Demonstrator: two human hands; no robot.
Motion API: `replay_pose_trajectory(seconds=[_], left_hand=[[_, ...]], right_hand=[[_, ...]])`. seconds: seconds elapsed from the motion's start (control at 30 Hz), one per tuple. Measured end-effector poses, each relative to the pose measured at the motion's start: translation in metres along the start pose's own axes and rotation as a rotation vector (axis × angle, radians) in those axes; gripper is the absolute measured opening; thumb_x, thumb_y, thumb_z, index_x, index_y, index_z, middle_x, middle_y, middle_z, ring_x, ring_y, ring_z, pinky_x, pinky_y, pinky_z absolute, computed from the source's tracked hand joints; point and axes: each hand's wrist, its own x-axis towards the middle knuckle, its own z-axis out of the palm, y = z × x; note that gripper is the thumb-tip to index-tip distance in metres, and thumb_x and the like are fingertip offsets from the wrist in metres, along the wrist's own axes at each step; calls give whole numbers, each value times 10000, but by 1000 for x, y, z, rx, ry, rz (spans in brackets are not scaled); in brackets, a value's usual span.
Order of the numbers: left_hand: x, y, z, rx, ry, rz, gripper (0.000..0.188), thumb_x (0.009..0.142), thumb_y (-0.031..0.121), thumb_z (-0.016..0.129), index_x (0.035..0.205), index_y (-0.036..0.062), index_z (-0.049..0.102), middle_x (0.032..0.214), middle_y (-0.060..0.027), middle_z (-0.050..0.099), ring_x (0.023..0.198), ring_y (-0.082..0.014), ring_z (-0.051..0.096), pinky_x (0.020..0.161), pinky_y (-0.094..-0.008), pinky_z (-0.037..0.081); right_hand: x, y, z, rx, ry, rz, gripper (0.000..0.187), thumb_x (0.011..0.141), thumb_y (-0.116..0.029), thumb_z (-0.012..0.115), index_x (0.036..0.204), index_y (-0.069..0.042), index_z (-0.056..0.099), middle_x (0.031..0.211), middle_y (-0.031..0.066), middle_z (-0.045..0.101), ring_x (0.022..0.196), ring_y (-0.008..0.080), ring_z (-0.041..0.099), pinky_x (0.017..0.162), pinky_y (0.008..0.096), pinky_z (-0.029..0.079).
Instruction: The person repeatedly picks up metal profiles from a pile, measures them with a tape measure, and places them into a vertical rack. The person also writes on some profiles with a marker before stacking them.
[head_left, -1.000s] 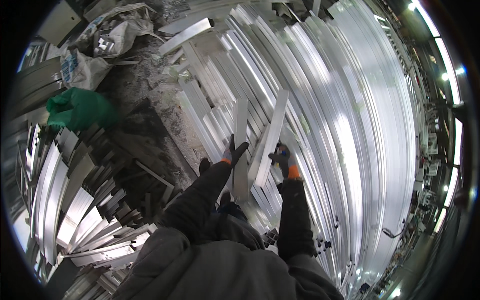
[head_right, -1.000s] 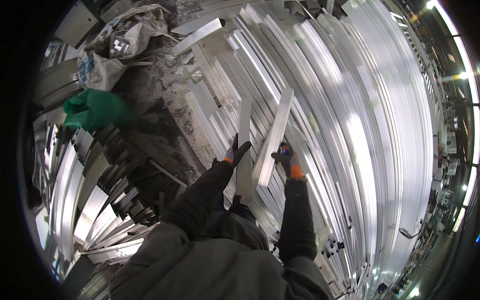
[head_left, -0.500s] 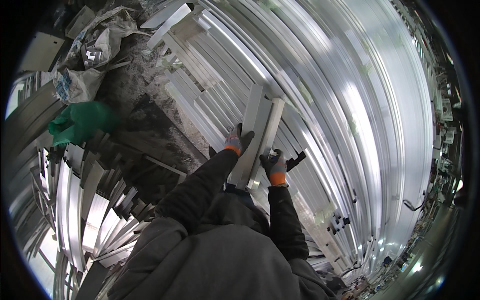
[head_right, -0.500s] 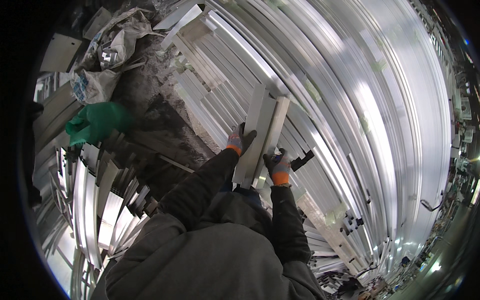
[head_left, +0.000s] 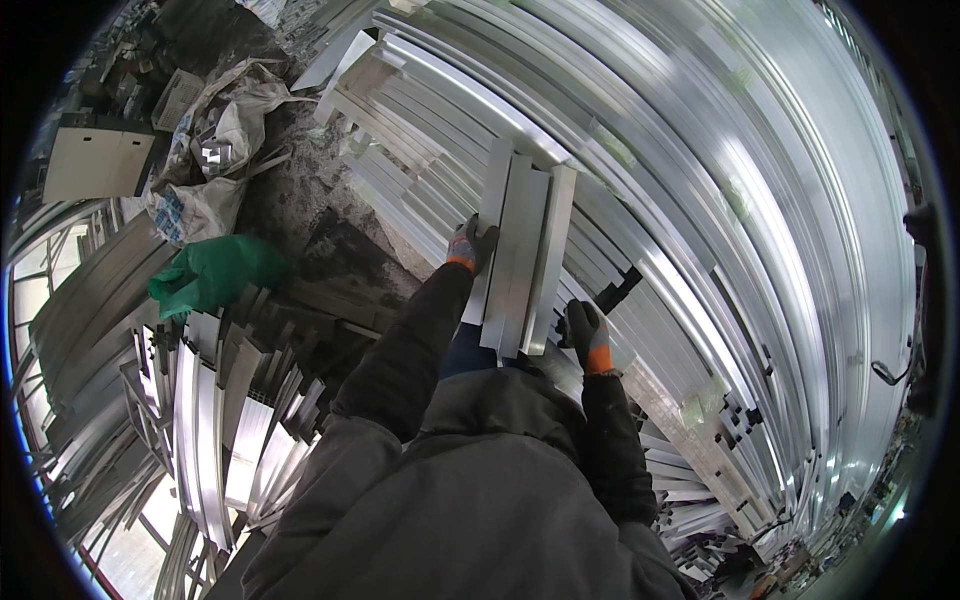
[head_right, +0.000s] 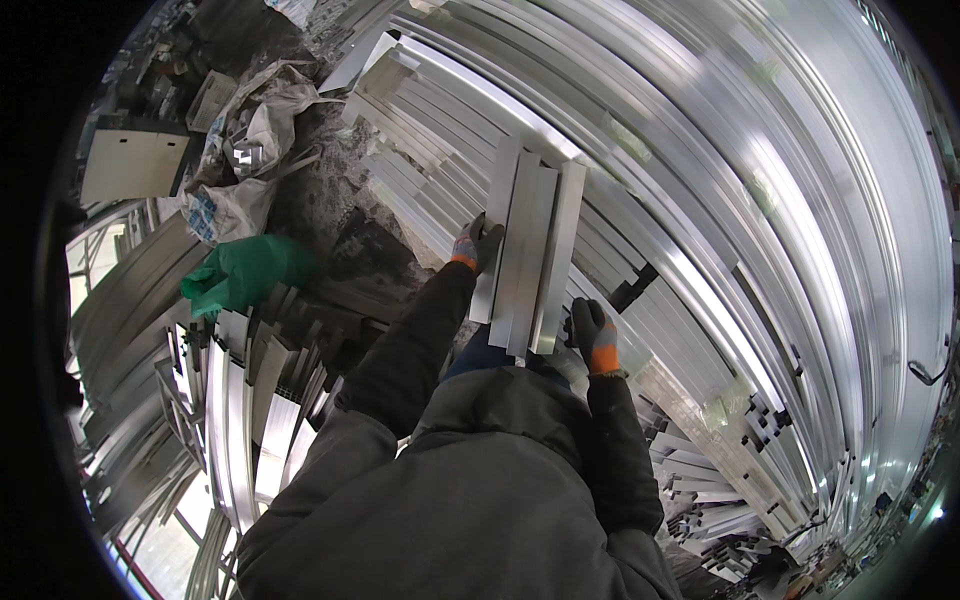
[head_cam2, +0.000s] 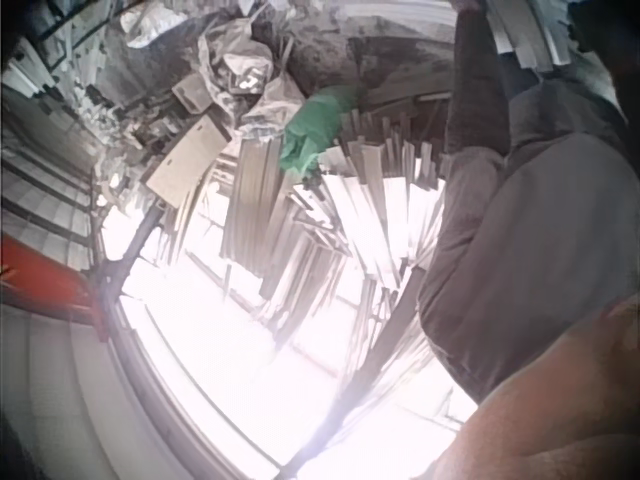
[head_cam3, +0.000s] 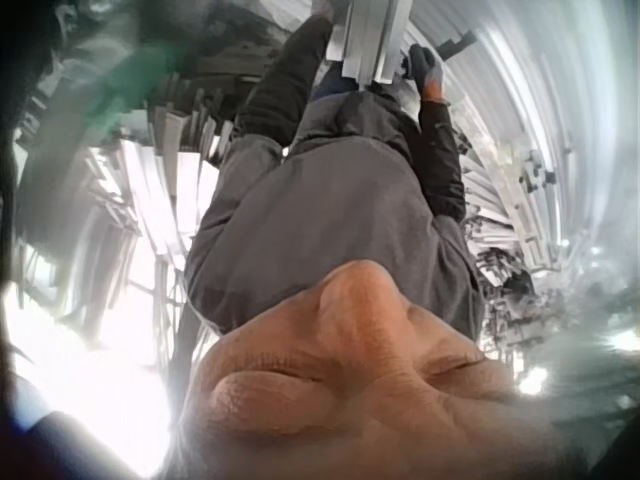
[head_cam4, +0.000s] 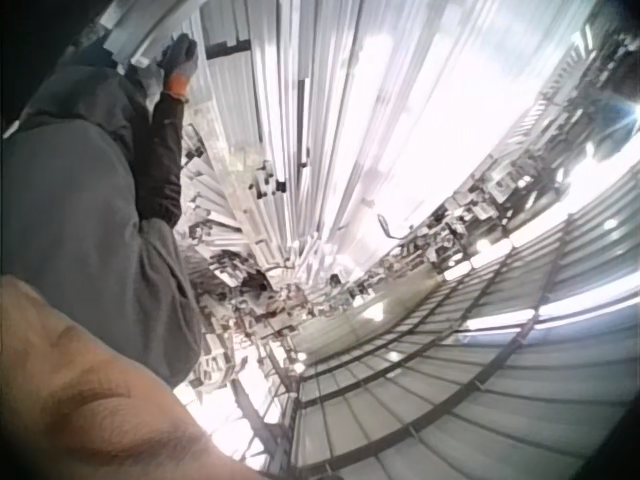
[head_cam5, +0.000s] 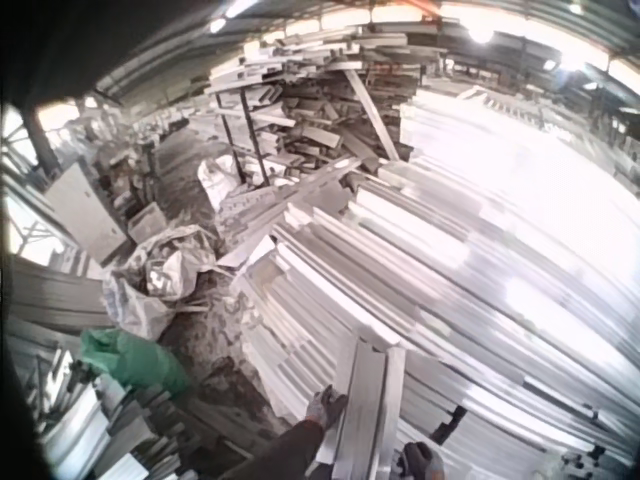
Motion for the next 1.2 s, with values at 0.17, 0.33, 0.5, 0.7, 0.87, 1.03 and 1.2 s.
replay_pose_trajectory(seconds=[0.17, 0.33, 0.5, 0.7, 0.87, 1.03, 1.2], left_hand=[[-46, 1, 1, 25, 325, 347, 423, 945, 247, 614, 1310, 37, 576, 1179, -268, 637, 1117, -450, 599, 978, -479, 488], [-128, 6, 18, -425, -573, -141, 277, 941, 169, 671, 1190, 47, 671, 1028, -110, 723, 910, -166, 683, 811, -326, 556], [-137, -2, 14, -595, -524, 16, 282, 943, 162, 689, 1181, 16, 644, 978, -74, 698, 859, -154, 667, 761, -302, 569], [-136, 19, 20, -295, -524, 35, 218, 912, 179, 714, 1051, 28, 640, 894, -58, 687, 831, -136, 658, 713, -281, 554], [-110, 19, 1, -991, -375, -326, 155, 942, 218, 655, 979, 70, 629, 794, -15, 608, 708, -111, 596, 629, -278, 531], [-108, 30, 17, -556, -407, -223, 225, 931, 255, 688, 1009, 58, 612, 814, 0, 611, 748, -121, 607, 669, -275, 537], [-142, 53, 49, 388, -418, 40, 802, 857, 551, 692, 1386, 1, 443, 1252, -223, 612, 1123, -368, 626, 962, -436, 507]], right_hand=[[0, -14, 11, -194, -114, -83, 361, 972, -307, 611, 1218, -43, 584, 735, 15, 583, 644, 107, 561, 544, 300, 460], [-14, -27, 35, -414, -243, -442, 530, 931, -274, 691, 1340, -30, 458, 855, 113, 646, 733, 210, 642, 643, 374, 515], [-20, -43, 47, -746, -281, -540, 525, 912, -331, 676, 1322, -60, 493, 953, 242, 674, 870, 399, 688, 727, 466, 533], [-14, -62, 24, -830, -347, -535, 258, 922, -170, 663, 1146, -52, 611, 948, 188, 690, 891, 320, 698, 748, 399, 528], [16, -34, -47, -896, -271, -434, 209, 906, -202, 647, 1102, -139, 682, 905, 172, 687, 845, 379, 682, 717, 469, 523], [58, 12, -112, -852, -53, -573, 173, 904, -184, 673, 1062, -131, 723, 981, 172, 667, 933, 383, 666, 760, 460, 527], [77, 7, -130, -1176, 248, -508, 197, 922, -350, 672, 992, -176, 731, 1046, 135, 669, 949, 370, 664, 756, 481, 528]])
